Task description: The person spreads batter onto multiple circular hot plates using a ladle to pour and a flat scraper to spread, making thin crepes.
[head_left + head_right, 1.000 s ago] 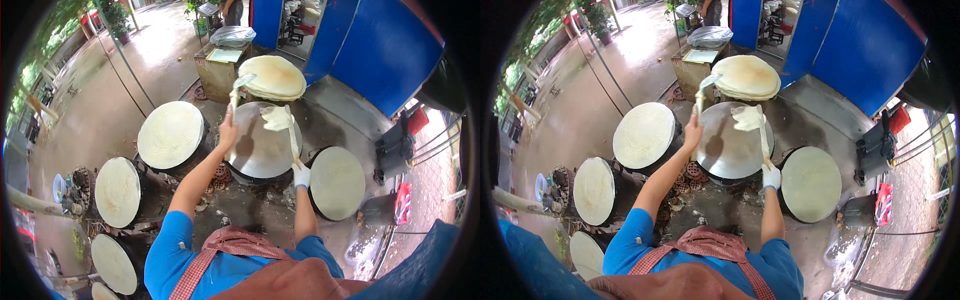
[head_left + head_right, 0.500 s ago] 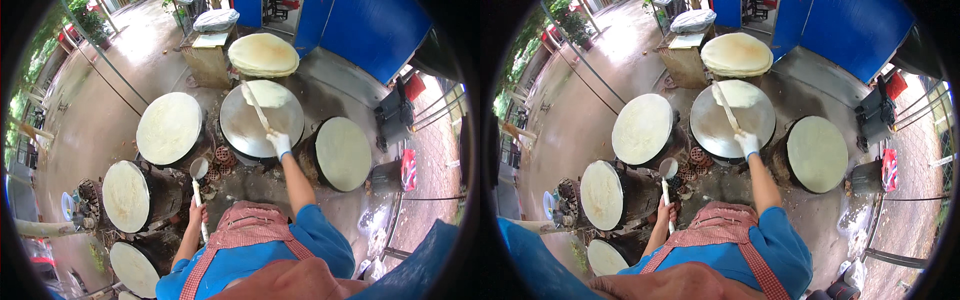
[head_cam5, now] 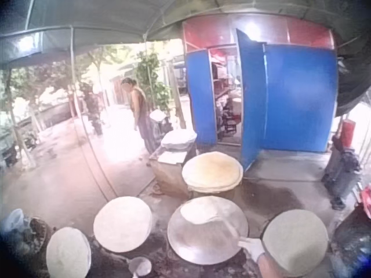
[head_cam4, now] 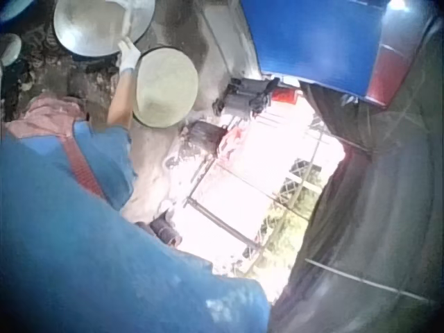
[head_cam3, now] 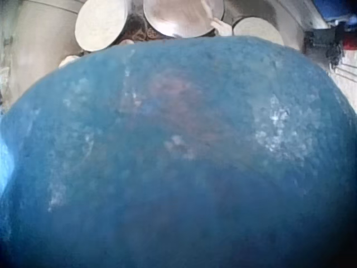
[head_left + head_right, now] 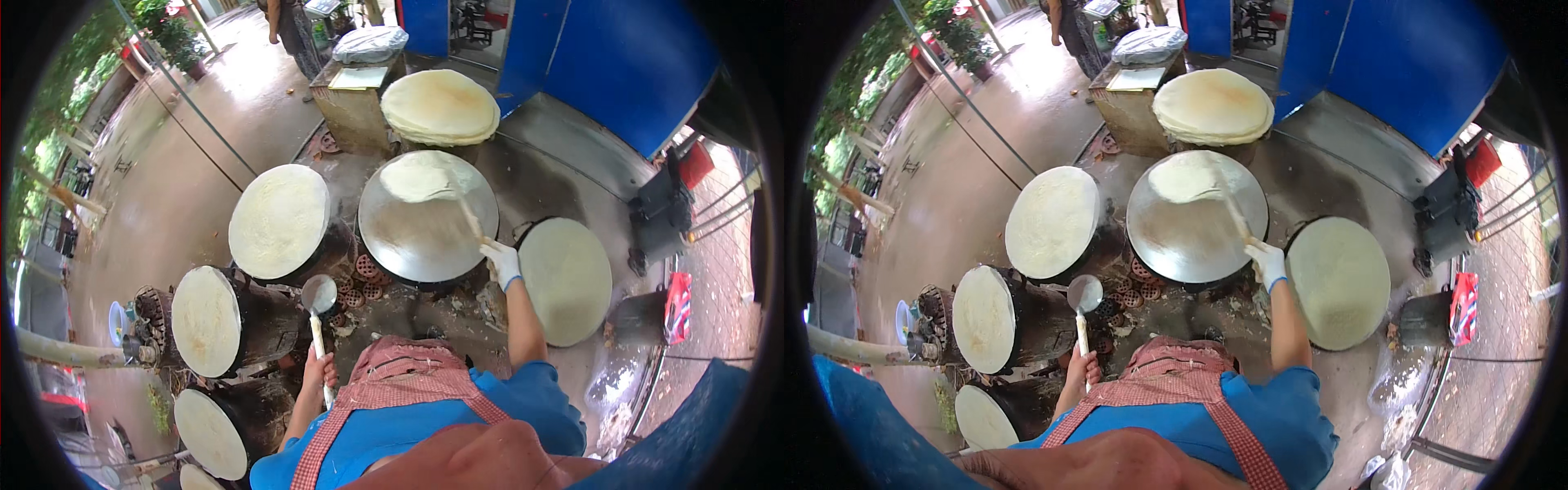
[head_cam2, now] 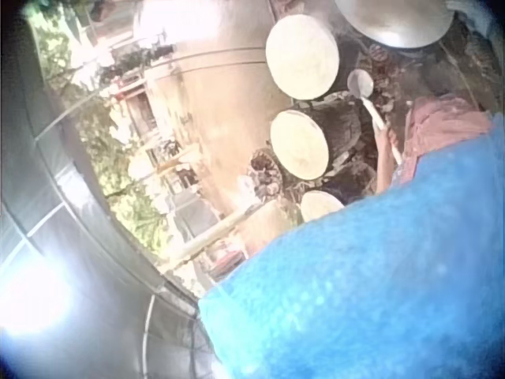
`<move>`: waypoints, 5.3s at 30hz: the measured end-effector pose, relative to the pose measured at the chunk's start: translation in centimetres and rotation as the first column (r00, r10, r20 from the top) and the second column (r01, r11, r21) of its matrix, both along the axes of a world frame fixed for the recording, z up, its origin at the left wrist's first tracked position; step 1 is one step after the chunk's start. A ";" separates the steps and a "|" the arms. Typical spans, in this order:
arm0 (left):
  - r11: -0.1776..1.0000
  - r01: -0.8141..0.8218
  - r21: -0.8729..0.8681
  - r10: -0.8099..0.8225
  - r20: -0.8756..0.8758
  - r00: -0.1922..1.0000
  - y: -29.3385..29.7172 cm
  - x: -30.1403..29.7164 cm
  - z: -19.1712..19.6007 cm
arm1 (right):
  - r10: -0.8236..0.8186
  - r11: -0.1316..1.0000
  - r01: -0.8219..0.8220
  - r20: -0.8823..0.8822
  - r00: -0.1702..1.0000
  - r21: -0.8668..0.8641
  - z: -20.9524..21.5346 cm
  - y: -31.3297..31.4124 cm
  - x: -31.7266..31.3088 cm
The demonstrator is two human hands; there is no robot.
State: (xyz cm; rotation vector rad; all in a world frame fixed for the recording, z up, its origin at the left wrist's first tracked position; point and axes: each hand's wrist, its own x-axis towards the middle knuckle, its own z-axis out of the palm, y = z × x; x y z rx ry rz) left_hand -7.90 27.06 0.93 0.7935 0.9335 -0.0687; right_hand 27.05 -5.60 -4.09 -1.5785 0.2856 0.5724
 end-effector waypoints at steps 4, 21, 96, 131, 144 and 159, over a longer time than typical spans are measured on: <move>0.986 -0.055 -0.158 0.053 -0.021 0.998 -1.4 0.3 -3.3 | 0.068 0.995 -0.053 -0.187 0.980 0.088 0.9 4.0 -0.9; 0.939 -0.316 -0.134 0.303 -0.108 0.947 -8.1 -1.2 -0.1 | 0.324 0.946 -0.317 -0.110 0.940 0.073 -1.0 -3.5 10.4; 0.641 -0.006 -0.767 0.263 0.212 0.941 -0.3 -16.5 -0.8 | 0.142 0.725 0.166 0.381 0.913 -0.669 -1.3 4.8 -20.7; 0.611 -0.092 -0.787 0.183 0.028 0.983 -3.6 -6.3 0.1 | 0.024 0.870 0.205 0.452 0.891 -0.449 -3.4 -2.2 -1.8; 0.661 -0.152 -0.735 0.248 0.022 0.969 -3.3 -7.7 1.6 | -0.287 0.932 0.327 0.237 0.928 -0.153 -0.6 -1.1 -2.2; 0.610 -0.249 -0.752 0.362 -0.015 0.932 -2.0 -7.1 0.8 | -0.239 0.957 0.254 -0.111 0.965 0.140 -4.5 3.2 -12.5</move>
